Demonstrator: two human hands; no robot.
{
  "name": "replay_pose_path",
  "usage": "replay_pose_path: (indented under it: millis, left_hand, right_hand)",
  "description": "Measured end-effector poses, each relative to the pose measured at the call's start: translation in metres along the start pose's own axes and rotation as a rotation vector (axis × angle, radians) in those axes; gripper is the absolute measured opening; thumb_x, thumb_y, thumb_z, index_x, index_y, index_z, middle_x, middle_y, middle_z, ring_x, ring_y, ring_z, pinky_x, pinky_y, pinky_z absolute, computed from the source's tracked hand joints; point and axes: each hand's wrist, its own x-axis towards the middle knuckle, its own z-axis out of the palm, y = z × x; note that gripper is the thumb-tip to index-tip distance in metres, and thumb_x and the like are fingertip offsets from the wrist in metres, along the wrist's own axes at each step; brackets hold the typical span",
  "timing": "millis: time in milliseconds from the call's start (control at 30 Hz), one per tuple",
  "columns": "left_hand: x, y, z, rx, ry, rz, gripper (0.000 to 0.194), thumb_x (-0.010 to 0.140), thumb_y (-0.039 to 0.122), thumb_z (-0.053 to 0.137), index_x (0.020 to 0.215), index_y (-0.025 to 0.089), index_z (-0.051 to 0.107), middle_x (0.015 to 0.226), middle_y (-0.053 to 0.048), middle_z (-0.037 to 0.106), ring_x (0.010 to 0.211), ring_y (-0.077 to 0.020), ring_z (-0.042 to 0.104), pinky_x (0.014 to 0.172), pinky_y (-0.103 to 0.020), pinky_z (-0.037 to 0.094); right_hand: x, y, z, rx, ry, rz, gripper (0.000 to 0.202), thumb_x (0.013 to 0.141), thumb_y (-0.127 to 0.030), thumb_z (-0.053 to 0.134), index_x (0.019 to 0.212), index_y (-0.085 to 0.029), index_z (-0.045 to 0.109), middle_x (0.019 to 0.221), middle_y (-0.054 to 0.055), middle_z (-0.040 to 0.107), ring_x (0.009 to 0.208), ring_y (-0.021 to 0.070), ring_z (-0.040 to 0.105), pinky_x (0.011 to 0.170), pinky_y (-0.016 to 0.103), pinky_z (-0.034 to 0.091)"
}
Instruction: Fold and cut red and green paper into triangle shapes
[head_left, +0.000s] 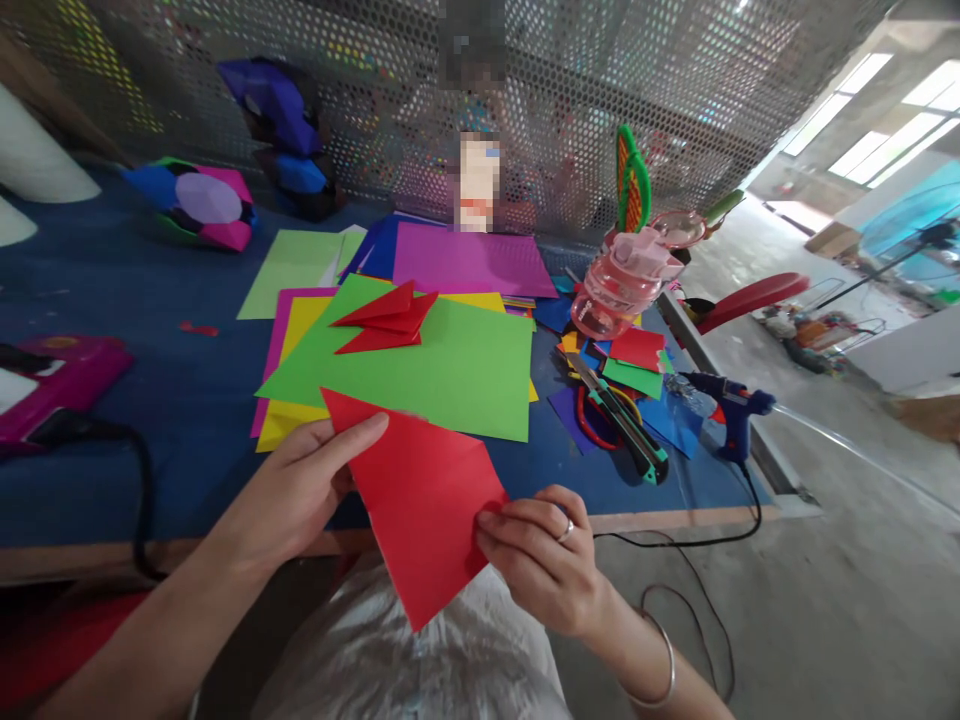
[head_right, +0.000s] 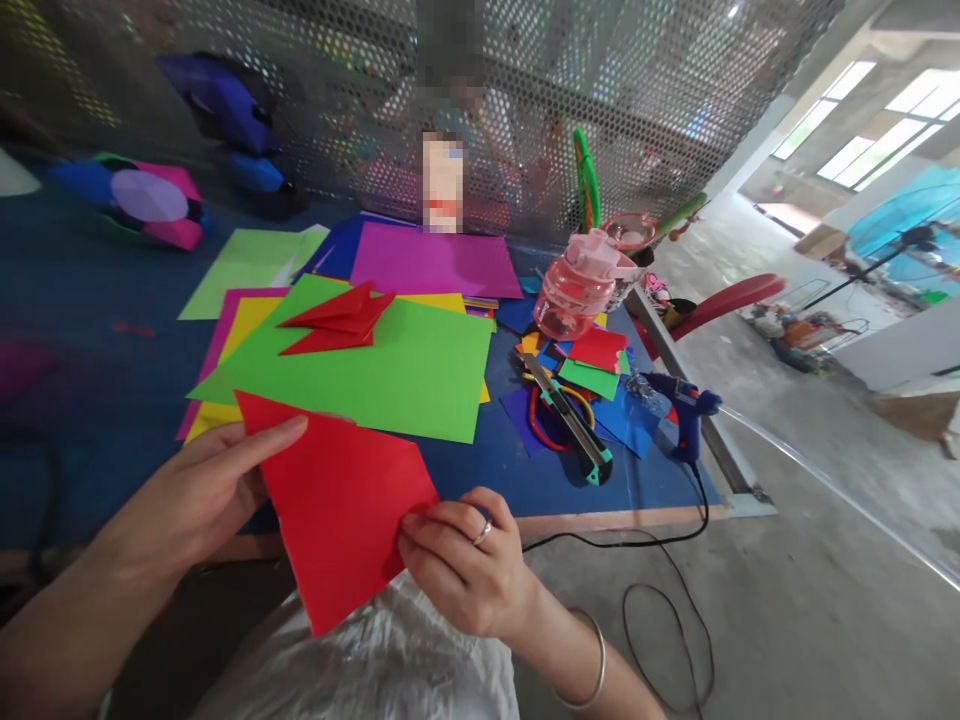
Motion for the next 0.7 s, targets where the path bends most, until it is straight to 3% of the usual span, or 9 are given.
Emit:
replay_pose_path:
  millis: [267,500,600,700]
  left_hand:
    - [-0.005,-0.003,-0.005,0.018,0.001,-0.046,0.037,0.074,0.053,0.093,0.078,0.021,0.078,0.072,0.001,0.077,0.062,-0.0152,0.071,0.063,-0.024,0.061]
    - [-0.003,-0.003,-0.006,0.035,-0.017,-0.010,0.038,0.075,0.055,0.092,0.080,0.020,0.079,0.079,-0.002,0.081,0.072,-0.0173,0.075,0.066,-0.024,0.061]
    - [-0.002,-0.008,-0.005,0.070,-0.001,-0.002,0.049,0.064,0.061,0.096,0.079,0.019,0.078,0.080,-0.004,0.082,0.074,-0.0197,0.075,0.068,-0.027,0.062]
    - [-0.005,-0.012,-0.002,0.103,-0.024,-0.059,0.057,0.059,0.067,0.095,0.082,0.017,0.079,0.079,-0.006,0.081,0.073,-0.0224,0.075,0.059,-0.028,0.061]
  right_hand:
    - [0.013,0.000,-0.007,0.060,0.007,0.003,0.022,0.106,-0.010,0.060,0.100,-0.020,0.079,0.100,-0.001,0.087,0.092,0.0142,0.077,0.091,0.034,0.054]
    - [0.017,0.000,-0.009,0.024,0.017,0.016,0.021,0.107,-0.012,0.061,0.105,-0.024,0.078,0.102,-0.003,0.087,0.093,0.0156,0.078,0.089,0.036,0.056]
    - [0.024,0.003,-0.016,0.086,-0.004,0.015,0.020,0.109,-0.015,0.057,0.111,-0.022,0.075,0.104,0.001,0.086,0.095,0.0180,0.078,0.091,0.037,0.056]
    - [0.033,0.006,-0.023,0.267,0.003,0.097,0.025,0.108,-0.016,0.053,0.126,-0.019,0.069,0.107,0.007,0.084,0.099,0.0221,0.078,0.090,0.040,0.058]
